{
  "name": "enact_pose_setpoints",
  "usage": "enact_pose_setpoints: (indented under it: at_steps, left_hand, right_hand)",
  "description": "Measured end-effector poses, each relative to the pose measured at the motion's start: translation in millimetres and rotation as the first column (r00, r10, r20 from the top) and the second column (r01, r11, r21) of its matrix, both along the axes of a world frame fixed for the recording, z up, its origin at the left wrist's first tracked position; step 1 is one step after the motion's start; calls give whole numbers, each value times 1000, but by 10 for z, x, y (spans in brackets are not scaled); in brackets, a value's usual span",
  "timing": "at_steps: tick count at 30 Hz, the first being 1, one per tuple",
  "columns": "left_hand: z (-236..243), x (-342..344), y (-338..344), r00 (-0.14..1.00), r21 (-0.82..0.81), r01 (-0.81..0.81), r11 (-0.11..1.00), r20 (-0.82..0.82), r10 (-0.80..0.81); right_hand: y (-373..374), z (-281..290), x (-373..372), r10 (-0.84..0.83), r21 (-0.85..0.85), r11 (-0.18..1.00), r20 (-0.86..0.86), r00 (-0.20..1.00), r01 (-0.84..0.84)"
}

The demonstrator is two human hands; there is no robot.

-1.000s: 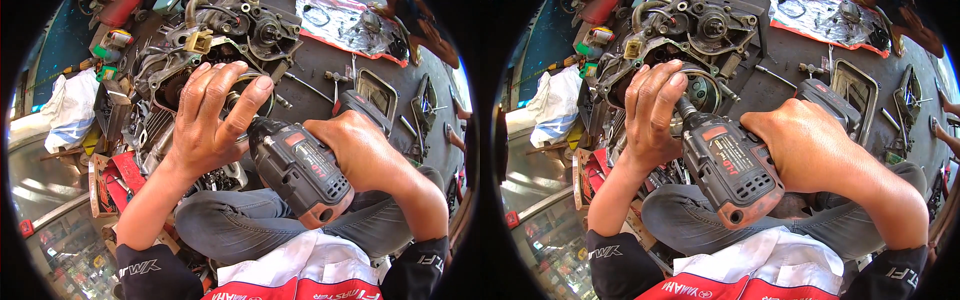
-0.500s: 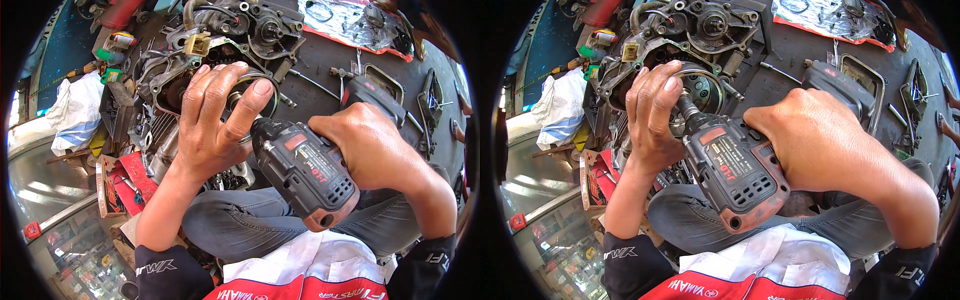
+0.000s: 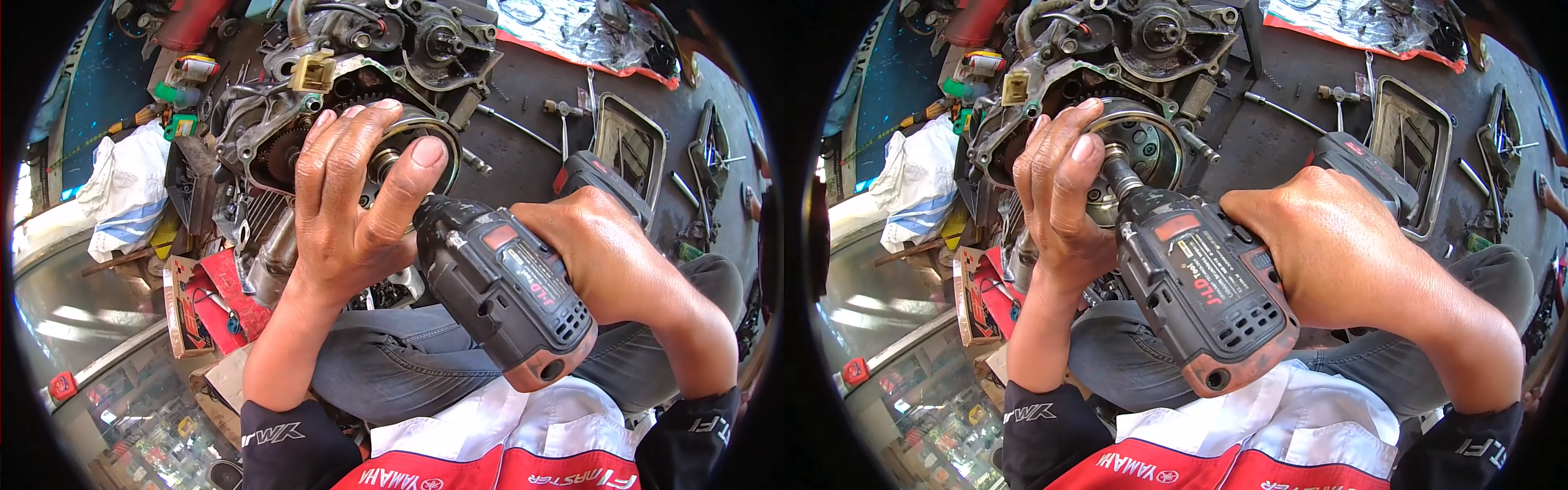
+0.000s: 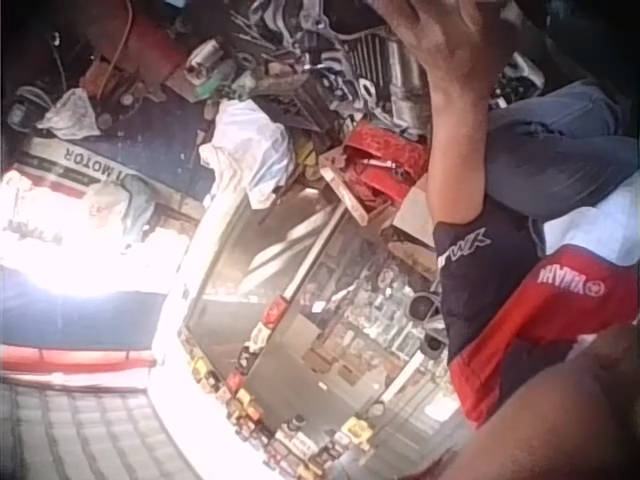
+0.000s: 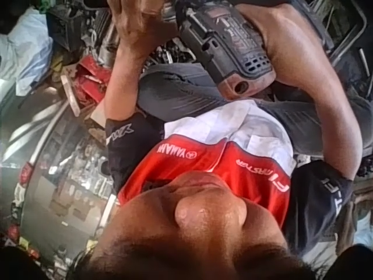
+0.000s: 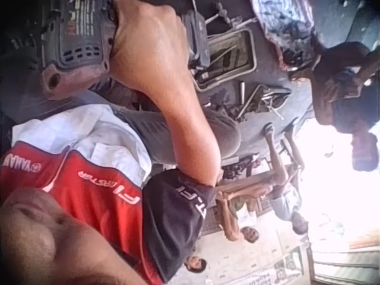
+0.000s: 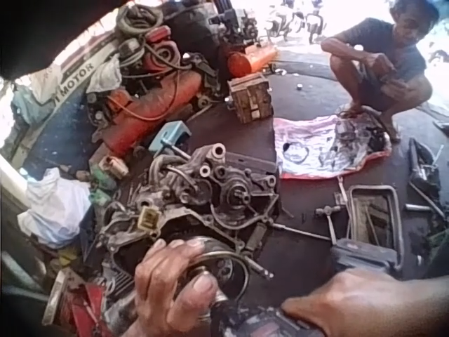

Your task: The recorder is disassembling or assembling parts of a motorcycle engine, specifically working on the flywheel/magneto area using various tools.

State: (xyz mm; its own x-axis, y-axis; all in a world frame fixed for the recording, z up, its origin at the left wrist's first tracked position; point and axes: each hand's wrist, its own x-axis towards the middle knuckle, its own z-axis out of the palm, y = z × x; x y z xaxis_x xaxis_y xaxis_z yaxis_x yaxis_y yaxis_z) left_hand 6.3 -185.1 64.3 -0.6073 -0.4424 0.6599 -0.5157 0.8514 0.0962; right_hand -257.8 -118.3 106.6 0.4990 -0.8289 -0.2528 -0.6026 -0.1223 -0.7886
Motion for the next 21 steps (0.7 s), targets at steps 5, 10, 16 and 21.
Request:
enact_pose_setpoints:
  at_steps: [5,10,16,21]
  left_hand:
    - [-20,12,6,1000,-2,1,1000,1,-1]
    - [-34,16,3,1000,-22,-4,1000,10,4]
    - [18,36,9,999,-4,0,1000,44,0]
    - [-8,21,15,1000,20,20,1000,-9,-19]
  right_hand:
    - [43,-69,24,-58,89,995,110,992,48]
    - [100,-113,84,-119,135,986,183,976,95]
    - [-58,62,-44,11,-67,998,-120,993,-19]
    - [-118,132,-71,70,-91,992,-171,983,-86]
